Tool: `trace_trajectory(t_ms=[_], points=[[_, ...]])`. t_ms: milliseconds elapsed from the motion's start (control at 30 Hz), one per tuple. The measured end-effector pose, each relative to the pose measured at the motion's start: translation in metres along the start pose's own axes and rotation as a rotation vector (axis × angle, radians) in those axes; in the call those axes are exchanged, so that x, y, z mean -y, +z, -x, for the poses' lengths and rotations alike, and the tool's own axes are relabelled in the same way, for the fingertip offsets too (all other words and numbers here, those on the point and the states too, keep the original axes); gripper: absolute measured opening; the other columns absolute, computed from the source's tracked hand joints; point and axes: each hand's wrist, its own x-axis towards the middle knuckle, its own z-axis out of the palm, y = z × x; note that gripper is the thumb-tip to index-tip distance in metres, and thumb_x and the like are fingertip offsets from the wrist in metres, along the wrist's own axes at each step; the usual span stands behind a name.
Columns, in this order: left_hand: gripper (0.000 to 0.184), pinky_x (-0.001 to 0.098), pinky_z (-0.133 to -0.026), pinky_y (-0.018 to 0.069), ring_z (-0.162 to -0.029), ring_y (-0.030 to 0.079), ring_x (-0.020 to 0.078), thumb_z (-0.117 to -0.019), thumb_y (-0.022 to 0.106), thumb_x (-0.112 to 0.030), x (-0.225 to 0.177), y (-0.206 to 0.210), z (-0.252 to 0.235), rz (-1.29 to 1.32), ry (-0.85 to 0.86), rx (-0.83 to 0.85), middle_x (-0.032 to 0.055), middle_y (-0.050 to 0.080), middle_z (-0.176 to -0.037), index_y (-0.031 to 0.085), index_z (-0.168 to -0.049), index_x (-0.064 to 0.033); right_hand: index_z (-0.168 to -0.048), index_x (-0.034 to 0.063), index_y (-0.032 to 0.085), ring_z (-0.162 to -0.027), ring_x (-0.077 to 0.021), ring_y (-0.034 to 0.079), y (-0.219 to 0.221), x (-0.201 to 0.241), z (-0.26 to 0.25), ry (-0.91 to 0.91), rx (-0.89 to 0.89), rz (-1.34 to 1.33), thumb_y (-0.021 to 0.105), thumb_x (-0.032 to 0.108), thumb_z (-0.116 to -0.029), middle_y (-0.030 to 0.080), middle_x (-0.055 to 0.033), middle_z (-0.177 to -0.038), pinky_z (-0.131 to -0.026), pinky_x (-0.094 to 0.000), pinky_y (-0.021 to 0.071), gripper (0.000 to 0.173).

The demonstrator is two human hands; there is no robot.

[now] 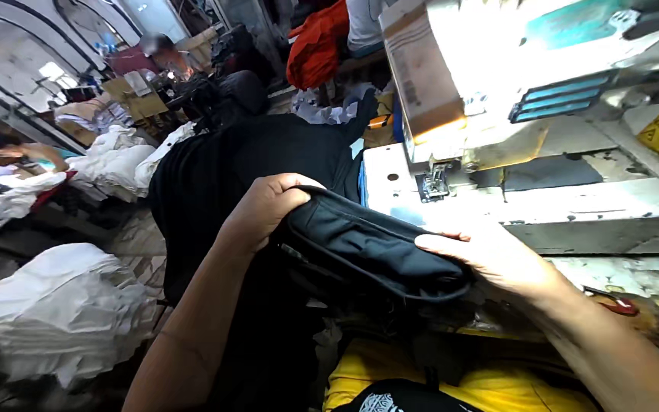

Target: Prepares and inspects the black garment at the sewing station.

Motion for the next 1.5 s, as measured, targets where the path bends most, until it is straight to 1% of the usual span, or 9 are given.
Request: trace_trajectory(t_ms=[100,233,400,633,1067,1200,1333,1400,1500], points=[[0.023,0.0205,-0.069,0.0577,-0.080,0.070,0.0037,-0.0933,0.054,-0.002,0.007,0.013,-0.025,0.135,-0.033,0.013,0.0000,0.075,-0.094,0.075,-0.101,-0.0077,-0.095,0.0161,0.078,-0.079,0.0019,0.069,-0.001,-0.004,0.010,-0.003,-0.010,-0.010,0.070,0.023,-0.0924,0.075,0.0091,-0.084,-0.074,-0.0158,0.0574,0.011],[0.021,0.0192,-0.065,0.0558,-0.070,0.066,0.0014,-0.0921,0.052,0.002,-0.027,0.043,-0.044,0.255,-0.176,-0.077,-0.0033,0.071,-0.077,0.070,-0.085,-0.0077,-0.082,0.0205,0.076,-0.069,0.0048,0.064,0.001,-0.017,0.016,0.058,-0.115,0.048,0.071,0.026,-0.0898,0.070,0.0124,-0.074,-0.063,-0.0139,0.0527,0.011],[0.011,0.0164,-0.070,0.0537,-0.073,0.064,-0.0025,-0.0927,0.064,0.003,-0.013,0.049,-0.065,0.069,-0.151,-0.152,-0.0063,0.069,-0.079,0.070,-0.089,-0.0065,-0.078,0.0215,0.074,-0.065,0.0084,0.060,0.000,-0.034,0.030,0.051,-0.171,0.064,0.070,0.028,-0.0889,0.067,0.0150,-0.070,-0.059,-0.0107,0.0492,0.013],[0.010,0.0155,-0.073,0.0518,-0.075,0.062,-0.0053,-0.0960,0.062,-0.002,0.017,0.035,-0.082,-0.058,-0.058,-0.286,-0.0072,0.068,-0.081,0.071,-0.092,-0.0044,-0.082,0.0129,0.075,-0.061,0.0108,0.058,0.000,-0.042,0.053,0.004,-0.313,0.088,0.068,0.023,-0.0922,0.065,0.0138,-0.076,-0.054,-0.0071,0.0488,0.016],[0.011,0.0213,-0.076,0.0556,-0.079,0.066,-0.0001,-0.0972,0.061,-0.004,-0.014,0.030,-0.054,0.037,-0.044,-0.365,-0.0046,0.070,-0.083,0.070,-0.092,-0.0061,-0.092,0.0063,0.073,-0.049,0.0124,0.051,0.000,-0.019,0.035,-0.099,-0.503,0.187,0.062,0.019,-0.0988,0.060,0.0169,-0.066,-0.045,-0.0068,0.0443,0.018],[0.010,0.0195,-0.068,0.0526,-0.072,0.063,0.0011,-0.0971,0.062,-0.003,-0.018,0.034,-0.050,0.028,-0.076,-0.362,-0.0021,0.067,-0.078,0.070,-0.091,-0.0040,-0.092,0.0051,0.072,-0.056,0.0133,0.055,0.000,-0.018,0.035,-0.160,-0.553,0.305,0.064,0.021,-0.0983,0.064,0.0131,-0.072,-0.051,-0.0059,0.0472,0.019],[0.010,0.0202,-0.067,0.0522,-0.071,0.062,0.0020,-0.0980,0.061,-0.004,-0.021,0.039,-0.044,0.059,-0.083,-0.359,-0.0008,0.067,-0.078,0.070,-0.093,-0.0039,-0.111,-0.0055,0.071,-0.082,0.0013,0.056,0.009,-0.015,0.049,-0.496,-0.690,0.637,0.065,0.027,-0.0992,0.067,-0.0126,-0.092,-0.076,-0.0105,0.0444,0.036],[0.010,0.0193,-0.067,0.0515,-0.070,0.062,0.0010,-0.0978,0.062,-0.005,-0.023,0.042,-0.041,0.059,-0.072,-0.354,-0.0014,0.067,-0.077,0.070,-0.092,-0.0040,-0.108,0.0002,0.070,-0.096,-0.0011,0.061,0.017,-0.005,0.050,-0.618,-0.680,0.660,0.066,0.026,-0.1002,0.070,-0.0124,-0.099,-0.088,-0.0118,0.0460,0.028],[0.011,0.0189,-0.067,0.0521,-0.070,0.063,0.0011,-0.0981,0.061,-0.004,-0.029,0.049,-0.036,0.072,-0.069,-0.323,-0.0015,0.067,-0.078,0.071,-0.093,-0.0038,-0.107,0.0022,0.074,-0.102,-0.0100,0.067,0.031,0.011,0.031,-0.672,-0.569,0.641,0.066,0.018,-0.0990,0.075,-0.0124,-0.104,-0.092,-0.0218,0.0505,0.020]])
